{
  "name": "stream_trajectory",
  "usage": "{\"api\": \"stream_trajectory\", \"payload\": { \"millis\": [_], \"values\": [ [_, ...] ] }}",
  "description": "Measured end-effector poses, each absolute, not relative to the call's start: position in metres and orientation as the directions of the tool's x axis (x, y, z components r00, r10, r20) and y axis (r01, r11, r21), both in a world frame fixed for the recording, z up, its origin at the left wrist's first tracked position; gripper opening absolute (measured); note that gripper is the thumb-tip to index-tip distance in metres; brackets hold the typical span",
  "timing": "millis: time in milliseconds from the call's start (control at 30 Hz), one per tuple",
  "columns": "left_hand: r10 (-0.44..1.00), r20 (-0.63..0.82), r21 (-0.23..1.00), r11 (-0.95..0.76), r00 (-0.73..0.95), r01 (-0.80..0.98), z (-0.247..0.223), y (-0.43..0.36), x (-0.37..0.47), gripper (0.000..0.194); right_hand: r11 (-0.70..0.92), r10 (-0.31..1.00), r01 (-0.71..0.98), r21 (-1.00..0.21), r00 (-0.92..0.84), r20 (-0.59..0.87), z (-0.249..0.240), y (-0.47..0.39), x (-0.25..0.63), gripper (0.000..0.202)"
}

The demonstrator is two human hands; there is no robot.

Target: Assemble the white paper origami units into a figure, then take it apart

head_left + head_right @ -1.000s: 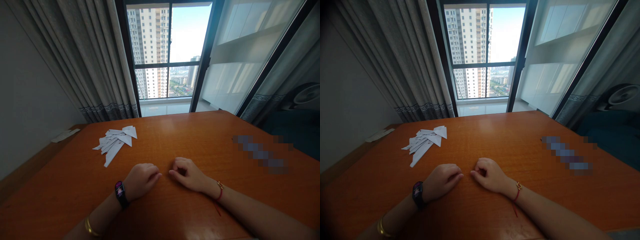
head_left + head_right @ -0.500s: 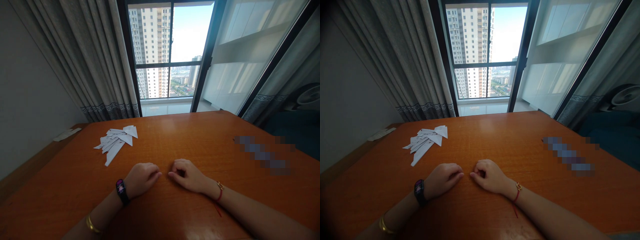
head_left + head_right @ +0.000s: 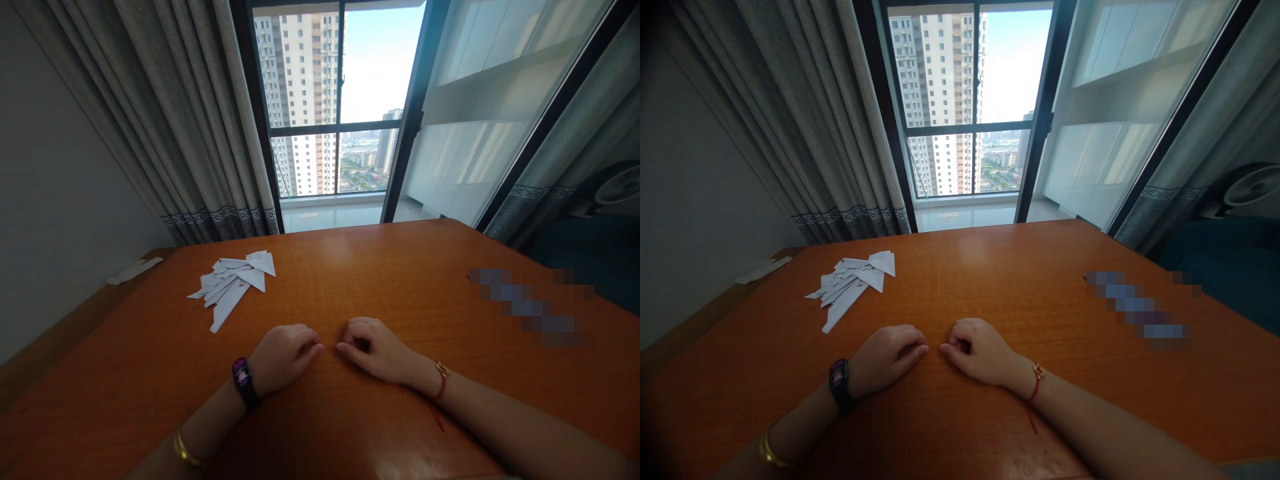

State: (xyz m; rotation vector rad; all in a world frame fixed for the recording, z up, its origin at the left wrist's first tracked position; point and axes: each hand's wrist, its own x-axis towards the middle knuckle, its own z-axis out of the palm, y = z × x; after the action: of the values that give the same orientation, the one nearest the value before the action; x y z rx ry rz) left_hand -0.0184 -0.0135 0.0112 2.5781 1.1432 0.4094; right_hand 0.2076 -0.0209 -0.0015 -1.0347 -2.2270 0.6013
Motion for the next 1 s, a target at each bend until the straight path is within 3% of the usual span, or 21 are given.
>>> {"api": "stream_trajectory", "payload": {
  "millis": [1000],
  "values": [
    [0.758, 0.114, 0.397, -0.627, 0.642, 0.670, 0.0107, -0.0120, -0.0191, 0.023, 0.589, 0.795, 0.549, -0.593, -0.524, 0.305, -0.0028, -0.0198, 0.2071, 0.023]
  ]
}}
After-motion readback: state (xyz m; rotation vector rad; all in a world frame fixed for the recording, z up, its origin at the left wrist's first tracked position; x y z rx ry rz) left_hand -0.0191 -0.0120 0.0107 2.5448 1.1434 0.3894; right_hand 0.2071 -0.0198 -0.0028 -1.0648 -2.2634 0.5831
